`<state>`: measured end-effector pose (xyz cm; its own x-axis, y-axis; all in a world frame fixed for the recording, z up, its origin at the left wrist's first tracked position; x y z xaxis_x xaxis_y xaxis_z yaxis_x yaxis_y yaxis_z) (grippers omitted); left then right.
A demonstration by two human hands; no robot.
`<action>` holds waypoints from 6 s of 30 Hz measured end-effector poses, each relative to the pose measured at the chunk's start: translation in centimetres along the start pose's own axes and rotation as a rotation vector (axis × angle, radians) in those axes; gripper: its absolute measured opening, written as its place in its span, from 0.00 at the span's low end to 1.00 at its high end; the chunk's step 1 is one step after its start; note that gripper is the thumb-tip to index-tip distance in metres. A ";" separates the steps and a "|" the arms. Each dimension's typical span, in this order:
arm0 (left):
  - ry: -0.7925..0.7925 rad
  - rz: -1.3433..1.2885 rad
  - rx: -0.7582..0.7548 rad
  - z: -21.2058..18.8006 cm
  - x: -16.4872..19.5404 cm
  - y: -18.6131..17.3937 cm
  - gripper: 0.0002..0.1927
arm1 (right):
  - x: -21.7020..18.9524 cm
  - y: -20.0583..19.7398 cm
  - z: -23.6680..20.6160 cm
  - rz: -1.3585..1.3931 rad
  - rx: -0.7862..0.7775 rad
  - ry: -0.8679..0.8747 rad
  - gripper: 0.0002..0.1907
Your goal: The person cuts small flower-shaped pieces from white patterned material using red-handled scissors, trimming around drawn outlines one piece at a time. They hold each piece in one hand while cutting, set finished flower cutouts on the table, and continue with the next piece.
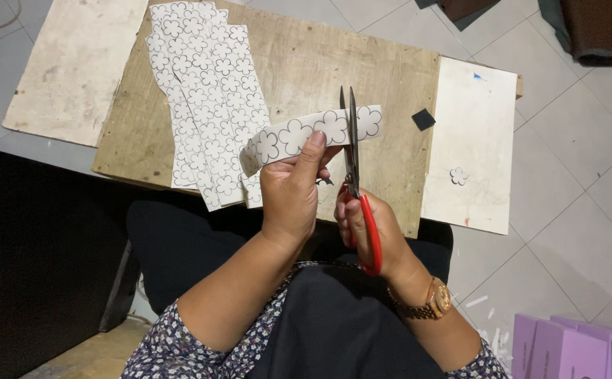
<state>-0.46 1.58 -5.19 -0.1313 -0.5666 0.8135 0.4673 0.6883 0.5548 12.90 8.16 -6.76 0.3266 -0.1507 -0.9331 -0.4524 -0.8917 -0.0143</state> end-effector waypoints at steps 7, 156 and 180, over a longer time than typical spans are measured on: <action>-0.019 -0.021 0.015 0.1 -0.6 -0.3 0.13 | 0.3 -0.2 0.2 0.003 0.019 0.038 0.27; -0.091 0.018 0.027 0.2 -2.1 -1.0 0.14 | 0.8 -0.8 0.9 -0.079 -0.023 -0.019 0.34; -0.196 -0.044 0.064 0.9 -4.2 -1.7 0.11 | 2.8 -1.0 2.6 0.089 0.072 0.146 0.22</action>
<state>-1.46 3.24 -9.39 -0.3213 -0.5019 0.8031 0.4020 0.6956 0.5955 12.07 9.77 -10.29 0.3969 -0.2928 -0.8699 -0.5413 -0.8401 0.0358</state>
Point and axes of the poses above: each hand's wrist, its own z-axis towards the middle knuckle, its own y-axis out of the palm, x = y × z, the point moved 3 cm from there along z, towards the middle knuckle, and after that the axes turned 15 degrees about y, right-handed, at the moved point
